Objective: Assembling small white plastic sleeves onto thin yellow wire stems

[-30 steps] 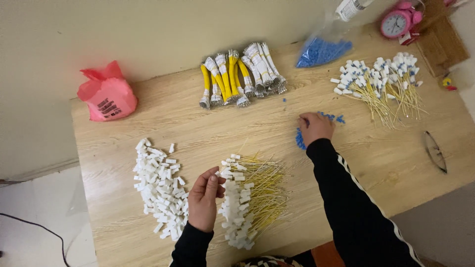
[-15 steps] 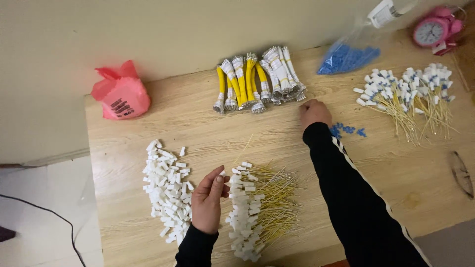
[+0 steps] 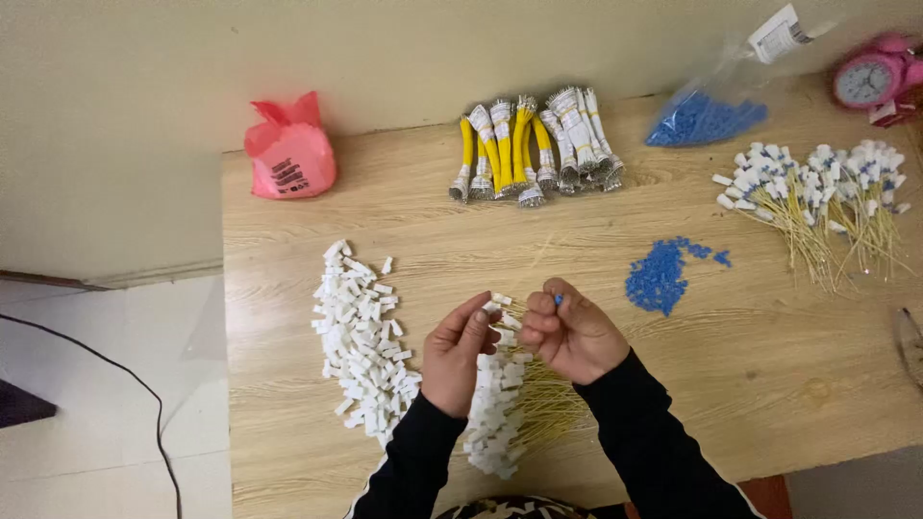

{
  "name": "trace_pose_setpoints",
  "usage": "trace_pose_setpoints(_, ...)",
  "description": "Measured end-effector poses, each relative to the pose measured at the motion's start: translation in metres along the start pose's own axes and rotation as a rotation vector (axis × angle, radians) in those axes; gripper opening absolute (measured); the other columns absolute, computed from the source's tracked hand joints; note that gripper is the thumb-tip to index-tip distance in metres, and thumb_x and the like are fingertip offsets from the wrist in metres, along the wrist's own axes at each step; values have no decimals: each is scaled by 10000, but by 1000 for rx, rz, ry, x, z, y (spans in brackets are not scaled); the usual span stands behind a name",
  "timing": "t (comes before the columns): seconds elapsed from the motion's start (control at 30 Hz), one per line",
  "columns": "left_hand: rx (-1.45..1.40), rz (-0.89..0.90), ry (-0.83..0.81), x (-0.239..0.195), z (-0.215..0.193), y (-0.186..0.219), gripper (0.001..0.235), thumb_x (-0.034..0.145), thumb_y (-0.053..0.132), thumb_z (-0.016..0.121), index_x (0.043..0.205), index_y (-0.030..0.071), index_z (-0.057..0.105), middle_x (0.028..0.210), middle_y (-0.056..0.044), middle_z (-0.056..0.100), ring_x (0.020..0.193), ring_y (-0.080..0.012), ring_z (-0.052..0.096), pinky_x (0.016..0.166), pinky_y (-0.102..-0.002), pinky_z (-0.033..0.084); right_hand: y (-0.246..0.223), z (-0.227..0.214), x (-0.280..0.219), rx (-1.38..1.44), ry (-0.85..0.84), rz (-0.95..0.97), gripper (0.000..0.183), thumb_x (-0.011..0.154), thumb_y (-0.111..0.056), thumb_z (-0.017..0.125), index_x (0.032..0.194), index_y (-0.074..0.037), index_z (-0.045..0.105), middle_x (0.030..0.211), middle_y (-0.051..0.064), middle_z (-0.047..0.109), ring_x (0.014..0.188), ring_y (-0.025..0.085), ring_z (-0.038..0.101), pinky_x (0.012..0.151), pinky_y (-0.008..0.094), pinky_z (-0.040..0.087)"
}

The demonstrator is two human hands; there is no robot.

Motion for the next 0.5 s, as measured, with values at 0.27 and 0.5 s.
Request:
trace_pose_setpoints(0.27, -21, 21, -53, -14, 8, 6, 309, 937, 150, 598, 1221, 45, 656, 931, -140, 744, 690, -139, 683, 597, -217, 567, 3, 12, -17, 3, -21, -37, 211, 930, -140, 569, 1140, -122, 557, 928, 15, 473, 780, 109, 501, 779, 335, 460)
trace_pose_setpoints(0.5, -59, 60, -107, -18, 11, 16, 325, 913, 107, 628, 1230, 37, 637, 998, -170, 740, 741, -163, 710, 571, -192, 539, -1, 22, -20, -64, 95, -52, 217, 939, -138, 553, 1134, -139, 648, 947, 20, 494, 818, 114, 496, 790, 323, 439)
Point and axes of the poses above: each hand's wrist, its own x-axis towards the middle knuckle, its own z-axis out of the palm, y = z × x, the point moved 6 cm from there along x, towards the middle knuckle
